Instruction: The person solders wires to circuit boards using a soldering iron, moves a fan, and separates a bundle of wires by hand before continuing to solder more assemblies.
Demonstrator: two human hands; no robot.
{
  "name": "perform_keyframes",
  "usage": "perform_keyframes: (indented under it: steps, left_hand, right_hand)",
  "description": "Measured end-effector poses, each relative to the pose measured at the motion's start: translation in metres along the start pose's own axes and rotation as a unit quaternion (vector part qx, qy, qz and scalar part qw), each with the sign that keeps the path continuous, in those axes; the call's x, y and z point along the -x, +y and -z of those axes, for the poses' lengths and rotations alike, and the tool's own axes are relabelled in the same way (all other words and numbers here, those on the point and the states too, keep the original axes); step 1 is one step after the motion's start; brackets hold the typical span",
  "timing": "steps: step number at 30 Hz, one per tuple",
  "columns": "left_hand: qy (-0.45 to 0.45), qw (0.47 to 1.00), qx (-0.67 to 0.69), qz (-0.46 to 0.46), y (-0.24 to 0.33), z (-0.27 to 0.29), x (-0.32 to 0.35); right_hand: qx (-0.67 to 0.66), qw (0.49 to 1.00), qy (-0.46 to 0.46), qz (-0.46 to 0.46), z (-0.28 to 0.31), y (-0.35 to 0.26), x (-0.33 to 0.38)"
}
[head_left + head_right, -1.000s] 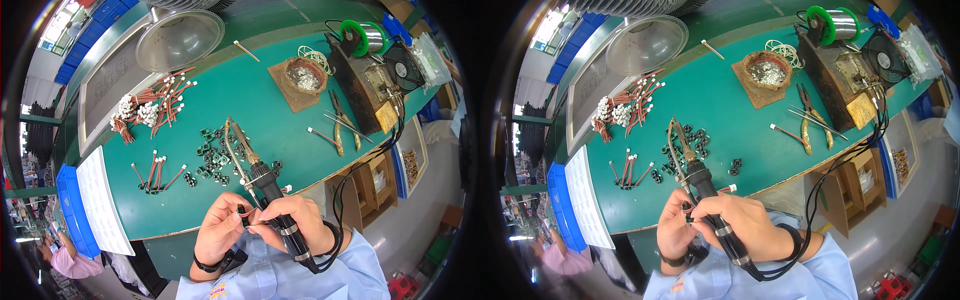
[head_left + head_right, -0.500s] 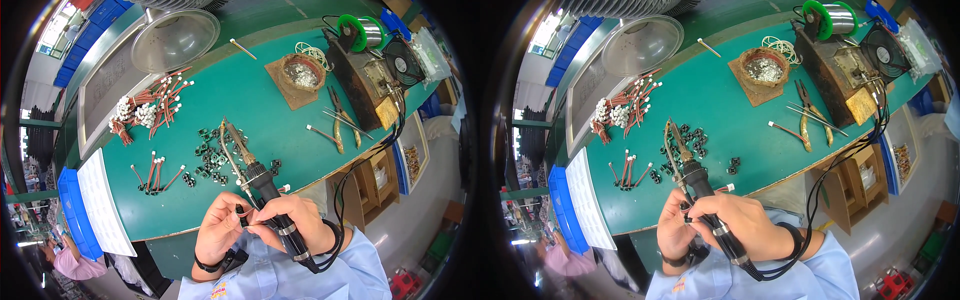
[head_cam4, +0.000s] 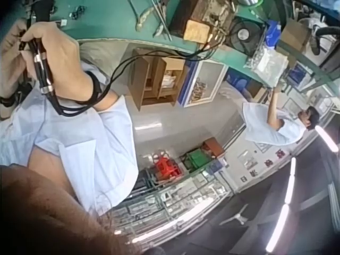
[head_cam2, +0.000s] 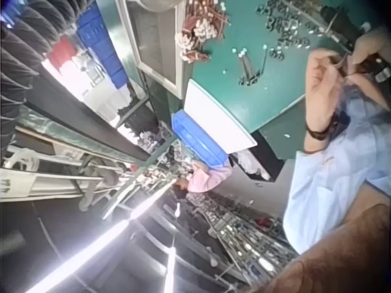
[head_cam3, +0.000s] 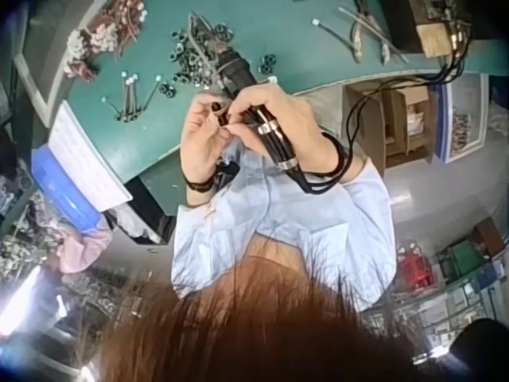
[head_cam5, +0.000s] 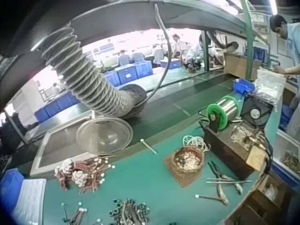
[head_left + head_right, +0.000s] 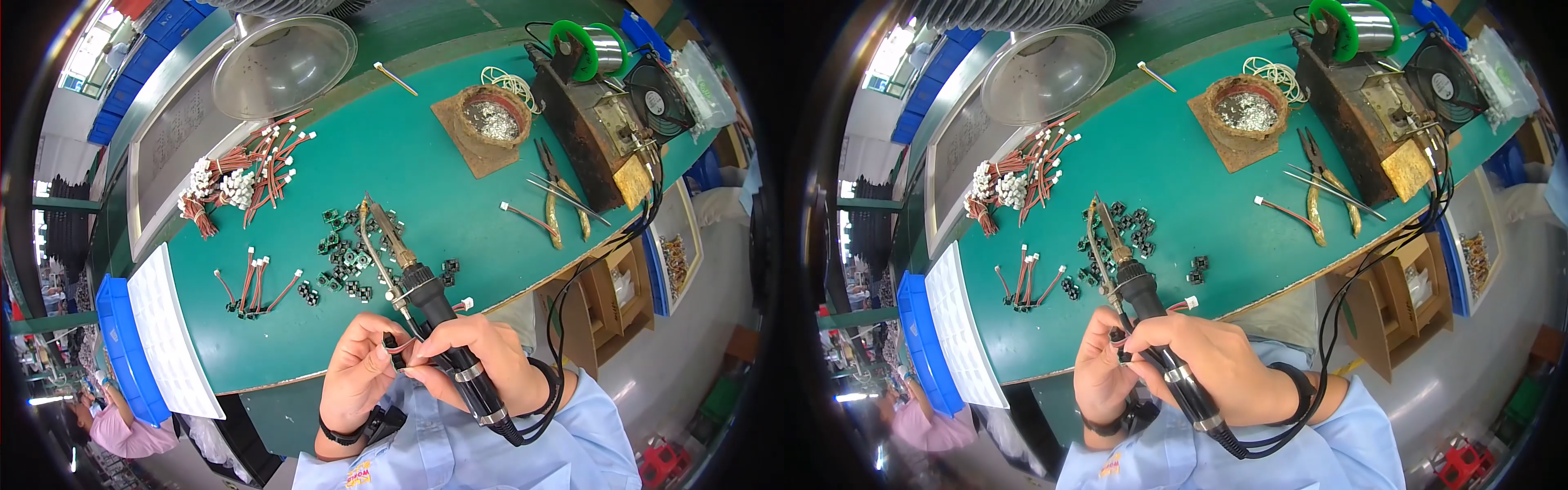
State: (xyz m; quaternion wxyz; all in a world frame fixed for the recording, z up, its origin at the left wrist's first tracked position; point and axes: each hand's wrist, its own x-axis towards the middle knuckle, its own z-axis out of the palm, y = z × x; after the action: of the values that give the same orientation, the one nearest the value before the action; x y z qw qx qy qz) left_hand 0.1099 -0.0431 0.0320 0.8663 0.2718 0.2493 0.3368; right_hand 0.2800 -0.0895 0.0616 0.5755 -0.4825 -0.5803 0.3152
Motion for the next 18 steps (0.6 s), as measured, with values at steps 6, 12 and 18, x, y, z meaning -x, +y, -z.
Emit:
perform_keyframes:
  steps: [6,12,18]
  left_hand:
    - [-0.004,1.0,0.002,0.003,-0.0004,0.0003,-0.0002]
    - [-0.007,1.0,0.006,0.005,0.0002,-0.0013,-0.0009]
    - [-0.008,1.0,0.012,0.0,-0.0007,-0.0021,-0.0016]
  right_hand:
    - [-0.004,1.0,-0.004,-0.001,0.0011,0.0008,0.0004]
    - [-0.007,1.0,-0.004,0.001,0.0014,0.0017,0.0004]
    - [-0.003,1.0,-0.003,0.007,0.0014,0.0023,-0.0007]
